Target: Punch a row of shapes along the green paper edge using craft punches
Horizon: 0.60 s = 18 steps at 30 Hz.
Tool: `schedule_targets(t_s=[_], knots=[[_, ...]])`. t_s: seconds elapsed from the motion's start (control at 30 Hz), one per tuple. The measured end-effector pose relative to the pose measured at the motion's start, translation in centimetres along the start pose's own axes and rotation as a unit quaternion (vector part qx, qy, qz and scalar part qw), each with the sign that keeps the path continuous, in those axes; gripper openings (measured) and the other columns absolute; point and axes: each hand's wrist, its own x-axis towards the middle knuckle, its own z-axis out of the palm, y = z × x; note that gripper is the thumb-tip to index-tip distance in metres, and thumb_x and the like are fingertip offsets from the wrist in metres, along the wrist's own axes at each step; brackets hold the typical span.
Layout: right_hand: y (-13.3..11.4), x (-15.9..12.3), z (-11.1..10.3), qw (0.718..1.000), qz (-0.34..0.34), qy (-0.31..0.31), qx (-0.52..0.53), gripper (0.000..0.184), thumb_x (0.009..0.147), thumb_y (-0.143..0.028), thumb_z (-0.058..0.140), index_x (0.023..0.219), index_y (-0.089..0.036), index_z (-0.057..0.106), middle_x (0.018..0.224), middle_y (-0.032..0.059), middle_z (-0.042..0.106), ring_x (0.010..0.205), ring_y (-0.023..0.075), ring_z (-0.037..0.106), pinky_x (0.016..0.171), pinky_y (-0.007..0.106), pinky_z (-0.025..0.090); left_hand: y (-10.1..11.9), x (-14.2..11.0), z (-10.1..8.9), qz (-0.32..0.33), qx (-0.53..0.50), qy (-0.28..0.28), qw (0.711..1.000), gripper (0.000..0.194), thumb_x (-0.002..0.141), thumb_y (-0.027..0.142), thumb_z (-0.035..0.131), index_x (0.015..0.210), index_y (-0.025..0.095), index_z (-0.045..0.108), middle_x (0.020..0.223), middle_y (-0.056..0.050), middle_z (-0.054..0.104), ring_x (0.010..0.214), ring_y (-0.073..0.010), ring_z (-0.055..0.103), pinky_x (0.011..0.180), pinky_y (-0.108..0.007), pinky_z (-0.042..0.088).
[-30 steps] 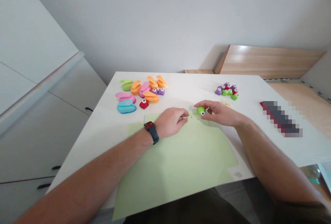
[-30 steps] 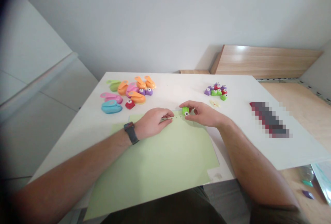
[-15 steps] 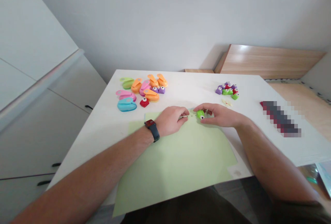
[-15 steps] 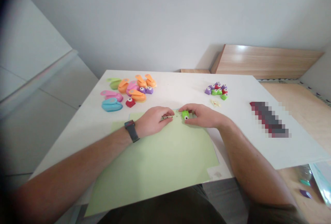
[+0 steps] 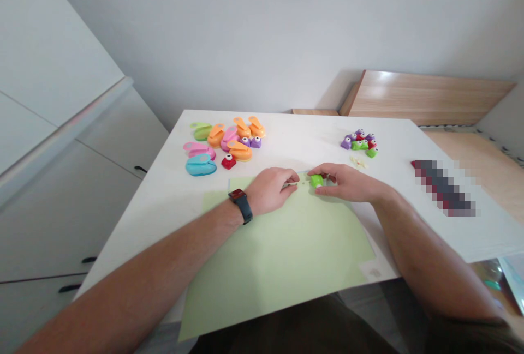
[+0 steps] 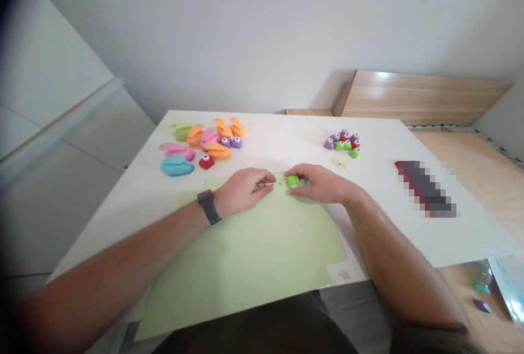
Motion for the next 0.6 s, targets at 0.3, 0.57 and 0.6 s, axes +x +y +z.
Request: schedule_targets(t_s=[0.3,0.57,0.6], knots=[[-0.50,-0.21,-0.36,1.000,-0.005,-0.005,0.001,0.040,0.084,-0.041,0.066,0.121,-0.026,0.067,0.106,0.0033,0.070,0.089,0.0205,0.061,0.083,0.035,0.047,0.09,-0.04,-0.06,0.010,0.000,0.002,1.000,0.017,0.092,0.028,0.057,0.103,0.021,0.068,0.097,-0.002,0.073,0.090,-0.0177,0.066,0.079,-0.028,0.049],[-0.68,-0.15,-0.54,1.000,0.007,-0.021,-0.005,0.041,0.083,-0.042,0.066,0.120,-0.023,0.067,0.103,0.0037,0.069,0.088,0.0197,0.060,0.082,0.033,0.045,0.22,0.11,-0.07,0.010,-0.002,0.009,1.000,0.016,0.093,0.028,0.056,0.098,0.022,0.070,0.090,-0.002,0.072,0.085,-0.0174,0.064,0.077,-0.028,0.047],[-0.70,-0.14,-0.53,1.000,0.010,-0.021,-0.004,0.041,0.083,-0.043,0.066,0.120,-0.023,0.067,0.103,0.0038,0.069,0.088,0.0197,0.060,0.082,0.033,0.045,0.24,0.12,-0.07,0.010,-0.003,0.009,1.000,0.016,0.093,0.028,0.056,0.097,0.022,0.070,0.089,-0.002,0.072,0.084,-0.0174,0.064,0.077,-0.029,0.047]])
